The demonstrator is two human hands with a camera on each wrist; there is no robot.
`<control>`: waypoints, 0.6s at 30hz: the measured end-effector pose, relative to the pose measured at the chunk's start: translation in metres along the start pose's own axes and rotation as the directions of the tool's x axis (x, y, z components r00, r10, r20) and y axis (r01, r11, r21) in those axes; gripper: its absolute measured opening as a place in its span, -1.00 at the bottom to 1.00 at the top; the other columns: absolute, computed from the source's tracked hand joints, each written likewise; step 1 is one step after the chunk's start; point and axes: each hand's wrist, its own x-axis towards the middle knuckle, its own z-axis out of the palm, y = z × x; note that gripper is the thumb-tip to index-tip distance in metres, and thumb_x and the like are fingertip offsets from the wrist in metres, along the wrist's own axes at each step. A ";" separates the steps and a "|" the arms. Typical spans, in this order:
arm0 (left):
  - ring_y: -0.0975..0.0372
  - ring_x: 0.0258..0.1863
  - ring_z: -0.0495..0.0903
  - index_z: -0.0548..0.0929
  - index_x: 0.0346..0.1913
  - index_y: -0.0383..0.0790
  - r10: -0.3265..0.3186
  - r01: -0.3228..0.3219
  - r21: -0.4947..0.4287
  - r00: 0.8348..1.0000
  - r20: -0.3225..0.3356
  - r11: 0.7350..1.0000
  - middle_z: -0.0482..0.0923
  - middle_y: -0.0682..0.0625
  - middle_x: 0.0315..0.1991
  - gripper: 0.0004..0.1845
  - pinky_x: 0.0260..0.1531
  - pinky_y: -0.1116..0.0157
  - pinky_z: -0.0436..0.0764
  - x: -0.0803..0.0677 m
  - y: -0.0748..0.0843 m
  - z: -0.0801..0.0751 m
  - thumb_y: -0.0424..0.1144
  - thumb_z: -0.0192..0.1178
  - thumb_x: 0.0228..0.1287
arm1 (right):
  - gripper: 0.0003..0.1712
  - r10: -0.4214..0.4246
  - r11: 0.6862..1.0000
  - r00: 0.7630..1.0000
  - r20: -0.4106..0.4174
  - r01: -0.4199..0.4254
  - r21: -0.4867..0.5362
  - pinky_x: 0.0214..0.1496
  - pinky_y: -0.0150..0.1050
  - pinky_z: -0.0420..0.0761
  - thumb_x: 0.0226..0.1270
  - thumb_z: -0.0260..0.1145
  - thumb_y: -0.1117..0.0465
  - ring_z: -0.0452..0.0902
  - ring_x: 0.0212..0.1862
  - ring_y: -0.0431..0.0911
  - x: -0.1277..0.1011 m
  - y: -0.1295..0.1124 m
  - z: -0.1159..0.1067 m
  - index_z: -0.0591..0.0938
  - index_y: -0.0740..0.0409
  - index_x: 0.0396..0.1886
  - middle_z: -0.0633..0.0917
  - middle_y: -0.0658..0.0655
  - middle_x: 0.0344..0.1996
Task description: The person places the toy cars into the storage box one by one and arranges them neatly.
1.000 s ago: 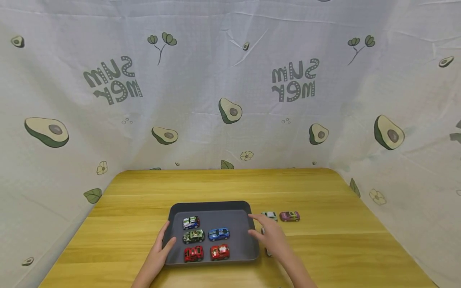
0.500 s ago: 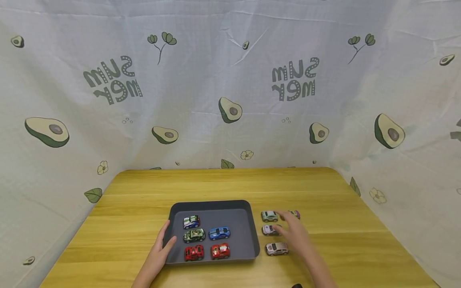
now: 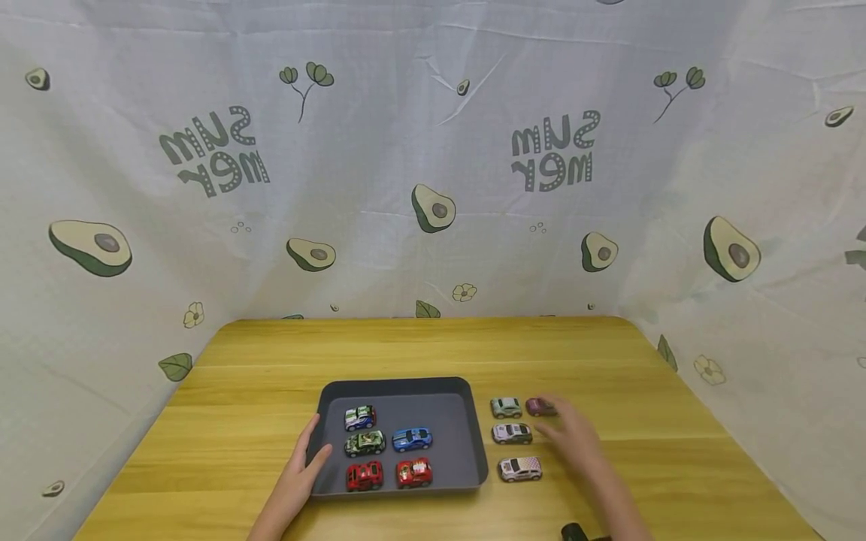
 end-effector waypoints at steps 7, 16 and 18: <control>-0.23 0.39 -0.27 -0.13 0.43 -0.14 0.006 -0.006 0.003 1.000 -0.005 1.000 -0.25 -0.27 0.44 -0.25 0.25 -0.28 -0.15 0.000 0.000 0.000 0.03 -0.06 0.34 | -0.31 -0.066 0.996 0.997 -0.037 0.064 -0.057 0.26 0.25 0.18 0.16 0.27 0.22 0.19 0.24 0.34 0.010 0.018 -0.002 0.27 0.33 0.26 0.31 0.44 0.22; -0.23 0.38 -0.26 -0.13 0.43 -0.17 0.023 -0.023 -0.011 1.000 -0.010 1.000 -0.23 -0.28 0.43 -0.25 0.24 -0.29 -0.15 0.000 -0.001 0.002 0.03 -0.05 0.34 | -0.30 -0.109 0.989 0.992 -0.056 0.103 -0.105 0.25 0.25 0.18 0.11 0.29 0.25 0.22 0.21 0.38 0.018 0.034 0.001 0.29 0.39 0.24 0.33 0.50 0.18; -0.24 0.38 -0.24 -0.11 0.42 -0.18 0.029 -0.029 -0.015 0.999 -0.021 0.999 -0.21 -0.29 0.43 -0.25 0.22 -0.31 -0.12 0.000 -0.001 0.003 0.03 -0.05 0.33 | -0.31 -0.113 0.988 0.992 -0.052 0.107 -0.108 0.24 0.25 0.19 0.12 0.28 0.25 0.22 0.20 0.39 0.019 0.035 0.001 0.29 0.40 0.24 0.34 0.50 0.17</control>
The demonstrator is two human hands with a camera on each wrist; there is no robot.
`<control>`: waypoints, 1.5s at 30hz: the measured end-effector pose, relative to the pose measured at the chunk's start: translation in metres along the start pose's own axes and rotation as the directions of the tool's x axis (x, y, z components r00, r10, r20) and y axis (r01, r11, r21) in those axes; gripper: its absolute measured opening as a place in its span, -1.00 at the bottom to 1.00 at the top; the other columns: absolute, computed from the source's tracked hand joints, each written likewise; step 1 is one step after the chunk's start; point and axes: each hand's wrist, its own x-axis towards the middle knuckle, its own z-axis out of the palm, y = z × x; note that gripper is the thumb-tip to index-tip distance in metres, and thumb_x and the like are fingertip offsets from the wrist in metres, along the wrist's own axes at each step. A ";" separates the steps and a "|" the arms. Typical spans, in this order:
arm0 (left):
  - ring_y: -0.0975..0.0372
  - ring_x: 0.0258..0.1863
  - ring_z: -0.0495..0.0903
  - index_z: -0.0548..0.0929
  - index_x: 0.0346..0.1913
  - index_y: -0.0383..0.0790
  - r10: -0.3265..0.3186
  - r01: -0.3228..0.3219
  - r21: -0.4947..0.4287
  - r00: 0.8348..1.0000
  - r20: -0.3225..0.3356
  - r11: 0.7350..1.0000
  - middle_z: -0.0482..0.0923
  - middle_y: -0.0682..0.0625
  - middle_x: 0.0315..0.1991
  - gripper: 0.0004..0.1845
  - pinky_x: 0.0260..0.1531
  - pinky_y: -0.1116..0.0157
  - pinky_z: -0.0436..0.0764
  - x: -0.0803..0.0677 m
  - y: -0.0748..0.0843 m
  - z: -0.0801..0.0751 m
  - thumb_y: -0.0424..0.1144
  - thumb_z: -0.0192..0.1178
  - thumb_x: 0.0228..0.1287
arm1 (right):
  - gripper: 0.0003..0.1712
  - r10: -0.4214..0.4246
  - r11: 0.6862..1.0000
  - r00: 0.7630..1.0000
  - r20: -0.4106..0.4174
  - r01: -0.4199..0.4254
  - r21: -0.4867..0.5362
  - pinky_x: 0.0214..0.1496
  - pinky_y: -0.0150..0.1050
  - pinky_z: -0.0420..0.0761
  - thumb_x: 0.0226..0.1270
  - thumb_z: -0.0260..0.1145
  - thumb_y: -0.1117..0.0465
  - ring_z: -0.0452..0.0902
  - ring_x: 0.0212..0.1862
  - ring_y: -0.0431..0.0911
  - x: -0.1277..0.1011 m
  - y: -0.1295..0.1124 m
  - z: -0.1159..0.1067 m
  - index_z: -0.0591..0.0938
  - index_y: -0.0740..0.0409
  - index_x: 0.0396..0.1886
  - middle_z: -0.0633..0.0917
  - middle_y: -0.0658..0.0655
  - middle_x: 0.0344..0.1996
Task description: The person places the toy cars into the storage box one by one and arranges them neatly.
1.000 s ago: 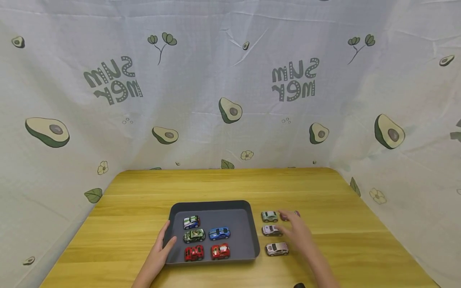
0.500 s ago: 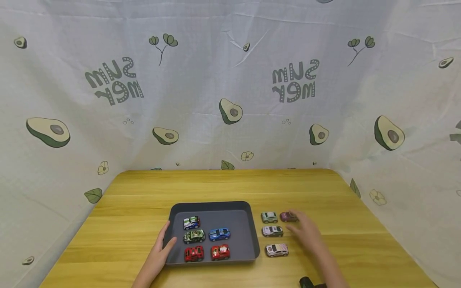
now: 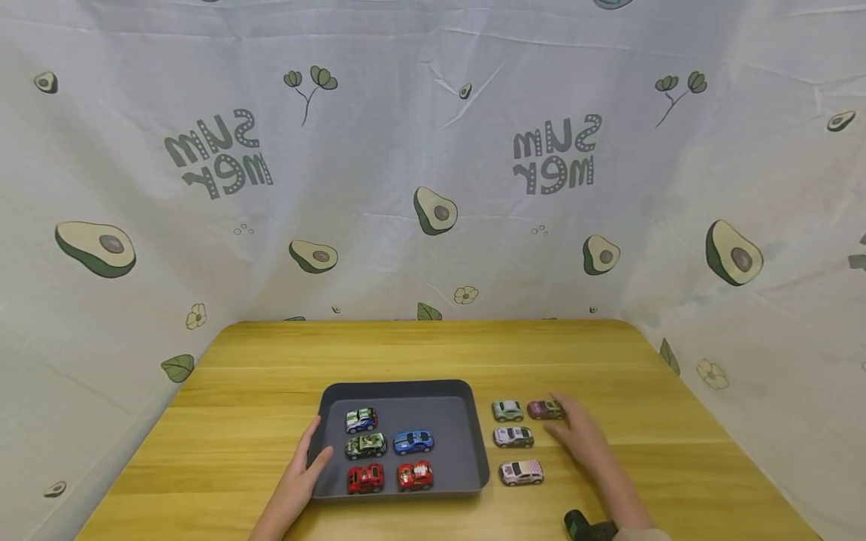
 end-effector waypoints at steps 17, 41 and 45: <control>-0.24 0.38 -0.27 -0.13 0.43 -0.16 -0.020 0.020 0.023 1.000 0.011 1.000 -0.25 -0.28 0.44 -0.24 0.24 -0.28 -0.13 0.000 -0.001 0.000 0.05 -0.07 0.34 | -0.58 0.065 0.998 0.997 0.032 -0.065 0.002 0.14 0.18 0.36 0.15 0.24 0.33 0.39 0.07 0.33 0.002 -0.002 -0.001 0.44 0.44 0.00 0.51 0.47 -0.03; -0.22 0.39 -0.28 -0.13 0.43 -0.17 -0.031 0.031 -0.013 0.999 0.016 0.999 -0.25 -0.28 0.44 -0.23 0.26 -0.26 -0.16 0.000 -0.001 0.000 0.05 -0.05 0.33 | -0.46 0.224 0.960 0.972 0.064 -0.231 0.158 0.06 0.08 0.44 0.14 0.27 -0.09 0.44 0.06 0.10 -0.012 -0.045 -0.012 0.53 0.14 0.03 0.55 0.20 -0.01; -0.20 0.40 -0.27 -0.12 0.43 -0.16 -0.042 0.042 -0.016 0.999 0.014 0.999 -0.24 -0.26 0.44 -0.23 0.27 -0.26 -0.16 0.001 0.000 0.001 0.07 -0.05 0.32 | -0.55 0.122 0.988 0.992 0.017 -0.124 0.095 0.09 0.11 0.44 0.16 0.29 0.08 0.47 0.04 0.14 -0.010 -0.055 -0.011 0.55 0.23 -0.01 0.59 0.25 -0.06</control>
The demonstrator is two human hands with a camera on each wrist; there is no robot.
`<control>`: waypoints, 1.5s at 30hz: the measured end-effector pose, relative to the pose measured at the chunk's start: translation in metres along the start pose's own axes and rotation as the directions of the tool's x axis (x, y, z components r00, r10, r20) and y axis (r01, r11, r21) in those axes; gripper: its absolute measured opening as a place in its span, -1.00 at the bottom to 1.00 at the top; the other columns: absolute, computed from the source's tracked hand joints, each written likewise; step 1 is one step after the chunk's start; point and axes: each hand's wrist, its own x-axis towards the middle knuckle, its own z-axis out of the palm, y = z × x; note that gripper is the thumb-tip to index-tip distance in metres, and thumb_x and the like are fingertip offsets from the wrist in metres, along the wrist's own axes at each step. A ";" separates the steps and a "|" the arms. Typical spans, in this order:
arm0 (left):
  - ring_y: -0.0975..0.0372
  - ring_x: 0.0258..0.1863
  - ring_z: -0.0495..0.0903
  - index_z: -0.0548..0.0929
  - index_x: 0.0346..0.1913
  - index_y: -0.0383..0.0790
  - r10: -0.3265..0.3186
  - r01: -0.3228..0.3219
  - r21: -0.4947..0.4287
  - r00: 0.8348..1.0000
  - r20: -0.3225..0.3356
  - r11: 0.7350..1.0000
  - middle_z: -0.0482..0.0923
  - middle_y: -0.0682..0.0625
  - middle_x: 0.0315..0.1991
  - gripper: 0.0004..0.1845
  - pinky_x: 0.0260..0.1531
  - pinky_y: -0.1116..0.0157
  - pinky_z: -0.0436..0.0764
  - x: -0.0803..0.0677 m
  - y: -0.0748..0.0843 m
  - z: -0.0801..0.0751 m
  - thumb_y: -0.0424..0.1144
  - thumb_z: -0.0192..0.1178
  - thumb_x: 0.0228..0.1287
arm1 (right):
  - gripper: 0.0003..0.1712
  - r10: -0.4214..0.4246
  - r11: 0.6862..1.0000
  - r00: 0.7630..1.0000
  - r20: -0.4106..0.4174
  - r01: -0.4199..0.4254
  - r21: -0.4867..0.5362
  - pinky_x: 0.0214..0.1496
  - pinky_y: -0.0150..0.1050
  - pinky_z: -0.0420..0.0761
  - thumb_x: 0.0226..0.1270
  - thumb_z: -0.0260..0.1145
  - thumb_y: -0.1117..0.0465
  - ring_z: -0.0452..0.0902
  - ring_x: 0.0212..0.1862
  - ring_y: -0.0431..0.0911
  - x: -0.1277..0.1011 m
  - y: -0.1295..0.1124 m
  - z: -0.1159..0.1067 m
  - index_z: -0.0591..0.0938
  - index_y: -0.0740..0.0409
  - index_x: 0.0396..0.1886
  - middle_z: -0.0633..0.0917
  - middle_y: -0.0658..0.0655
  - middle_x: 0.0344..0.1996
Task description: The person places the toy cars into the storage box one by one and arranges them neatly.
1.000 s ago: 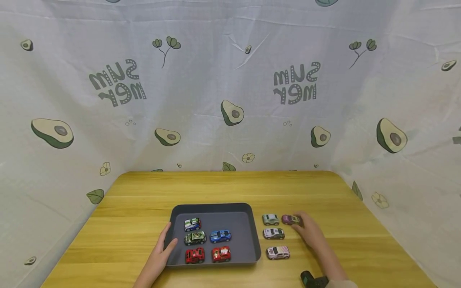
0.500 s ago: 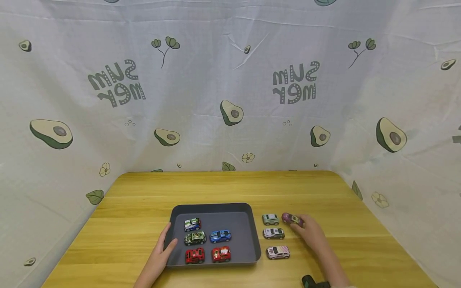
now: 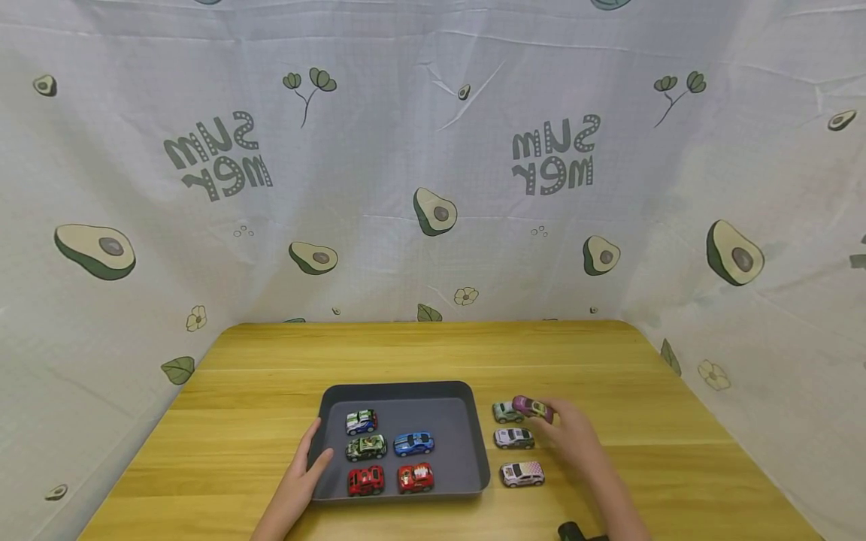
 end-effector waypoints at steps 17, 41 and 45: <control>-0.21 0.40 -0.29 -0.14 0.43 -0.15 -0.009 0.009 -0.004 1.000 0.010 1.000 -0.27 -0.25 0.44 -0.22 0.25 -0.27 -0.17 0.002 -0.001 0.000 0.09 -0.06 0.32 | -0.63 -0.198 0.977 0.980 -0.003 0.197 -0.078 -0.14 -0.12 0.55 0.07 0.35 0.20 0.55 -0.16 -0.03 0.011 -0.057 0.023 0.60 0.22 -0.10 0.65 0.14 -0.21; -0.22 0.39 -0.29 -0.14 0.43 -0.15 -0.005 0.005 0.008 1.000 0.007 1.000 -0.27 -0.27 0.44 -0.23 0.25 -0.28 -0.17 0.000 0.003 0.000 0.07 -0.06 0.33 | -0.67 -0.338 0.930 0.920 0.197 0.359 -0.083 -0.09 -0.12 0.56 0.09 0.35 0.08 0.56 -0.10 -0.04 0.030 -0.107 0.091 0.64 0.10 -0.14 0.66 0.08 -0.18; -0.21 0.40 -0.29 -0.14 0.43 -0.14 -0.018 0.018 0.005 1.000 0.010 1.000 -0.27 -0.25 0.44 -0.22 0.26 -0.27 -0.17 0.001 0.003 0.000 0.09 -0.06 0.32 | -0.70 -0.326 0.932 0.919 0.223 0.352 -0.087 -0.09 -0.12 0.56 0.12 0.33 0.12 0.56 -0.10 -0.04 0.034 -0.111 0.096 0.63 0.12 -0.15 0.65 0.09 -0.19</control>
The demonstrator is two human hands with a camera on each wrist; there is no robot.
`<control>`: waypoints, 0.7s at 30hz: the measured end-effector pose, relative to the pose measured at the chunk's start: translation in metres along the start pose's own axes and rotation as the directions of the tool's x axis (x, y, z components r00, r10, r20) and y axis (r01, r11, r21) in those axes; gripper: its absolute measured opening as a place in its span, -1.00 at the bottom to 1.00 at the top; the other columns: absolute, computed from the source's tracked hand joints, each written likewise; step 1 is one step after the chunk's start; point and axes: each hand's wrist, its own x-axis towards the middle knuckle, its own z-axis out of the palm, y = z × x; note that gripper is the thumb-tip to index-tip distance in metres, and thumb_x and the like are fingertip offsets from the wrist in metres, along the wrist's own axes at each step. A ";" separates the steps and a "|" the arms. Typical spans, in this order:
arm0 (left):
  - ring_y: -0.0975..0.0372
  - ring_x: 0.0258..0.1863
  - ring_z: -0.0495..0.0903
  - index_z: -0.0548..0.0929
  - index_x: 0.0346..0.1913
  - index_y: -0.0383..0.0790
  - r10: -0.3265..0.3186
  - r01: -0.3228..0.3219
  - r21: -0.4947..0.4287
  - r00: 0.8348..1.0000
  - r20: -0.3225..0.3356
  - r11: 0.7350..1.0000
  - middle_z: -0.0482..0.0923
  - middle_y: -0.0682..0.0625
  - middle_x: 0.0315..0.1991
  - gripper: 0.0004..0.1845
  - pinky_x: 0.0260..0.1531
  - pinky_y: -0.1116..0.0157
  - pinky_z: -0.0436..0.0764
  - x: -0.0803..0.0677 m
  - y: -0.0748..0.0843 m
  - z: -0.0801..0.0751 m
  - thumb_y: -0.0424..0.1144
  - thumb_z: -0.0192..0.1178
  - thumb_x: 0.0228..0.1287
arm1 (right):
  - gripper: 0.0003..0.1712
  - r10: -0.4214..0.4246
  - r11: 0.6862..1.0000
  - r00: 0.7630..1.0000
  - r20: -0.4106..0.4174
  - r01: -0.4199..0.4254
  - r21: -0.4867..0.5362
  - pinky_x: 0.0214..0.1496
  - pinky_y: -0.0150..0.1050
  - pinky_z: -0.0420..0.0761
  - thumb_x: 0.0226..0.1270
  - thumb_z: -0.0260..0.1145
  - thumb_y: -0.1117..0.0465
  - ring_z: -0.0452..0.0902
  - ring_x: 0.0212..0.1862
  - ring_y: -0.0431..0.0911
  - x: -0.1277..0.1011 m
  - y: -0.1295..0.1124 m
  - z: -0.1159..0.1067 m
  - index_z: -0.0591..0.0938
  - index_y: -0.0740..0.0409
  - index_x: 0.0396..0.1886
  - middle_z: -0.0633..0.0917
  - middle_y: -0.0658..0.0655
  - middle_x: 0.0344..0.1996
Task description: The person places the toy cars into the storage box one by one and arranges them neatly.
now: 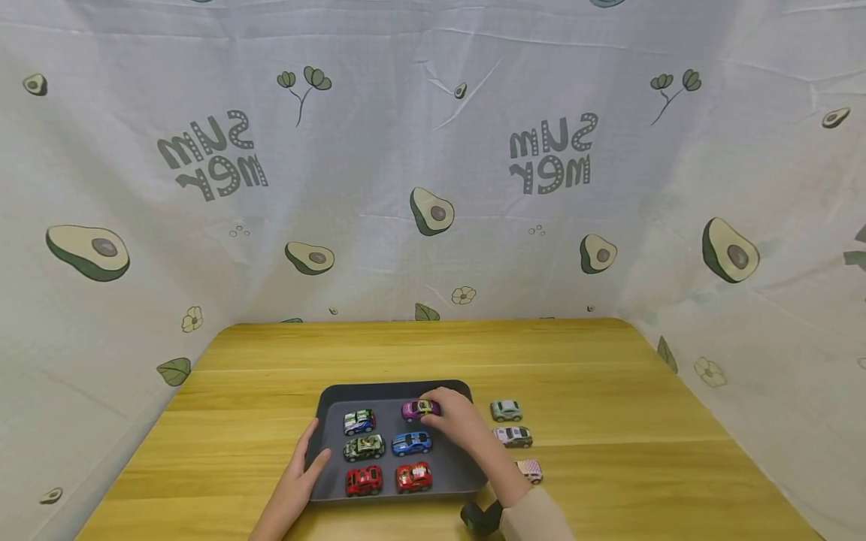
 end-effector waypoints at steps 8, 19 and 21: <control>-0.21 0.39 -0.30 -0.14 0.43 -0.15 0.004 -0.004 -0.002 1.000 0.002 1.000 -0.28 -0.26 0.44 -0.22 0.25 -0.27 -0.18 0.001 -0.001 -0.001 0.08 -0.06 0.32 | -0.73 0.030 1.000 0.999 0.036 -0.030 0.002 -0.03 -0.12 0.55 0.13 0.32 0.17 0.56 -0.08 -0.03 0.012 -0.005 0.008 0.63 0.15 -0.16 0.65 0.11 -0.17; -0.21 0.39 -0.30 -0.14 0.43 -0.15 0.005 -0.005 -0.004 1.000 0.007 1.000 -0.28 -0.26 0.44 -0.23 0.25 -0.27 -0.18 0.002 -0.002 0.000 0.07 -0.06 0.33 | -0.69 0.025 0.999 0.997 0.073 -0.023 -0.025 -0.09 -0.16 0.56 0.12 0.33 0.17 0.57 -0.12 -0.05 0.016 -0.008 0.024 0.63 0.15 -0.12 0.64 0.10 -0.20; -0.21 0.39 -0.30 -0.15 0.43 -0.15 0.000 0.000 0.002 1.000 0.008 1.000 -0.28 -0.26 0.44 -0.22 0.25 -0.28 -0.18 0.002 -0.001 0.000 0.08 -0.06 0.32 | -0.69 0.023 0.999 0.997 0.071 -0.022 -0.025 -0.12 -0.17 0.56 0.11 0.33 0.16 0.56 -0.15 -0.06 0.017 -0.008 0.026 0.63 0.16 -0.12 0.63 0.09 -0.23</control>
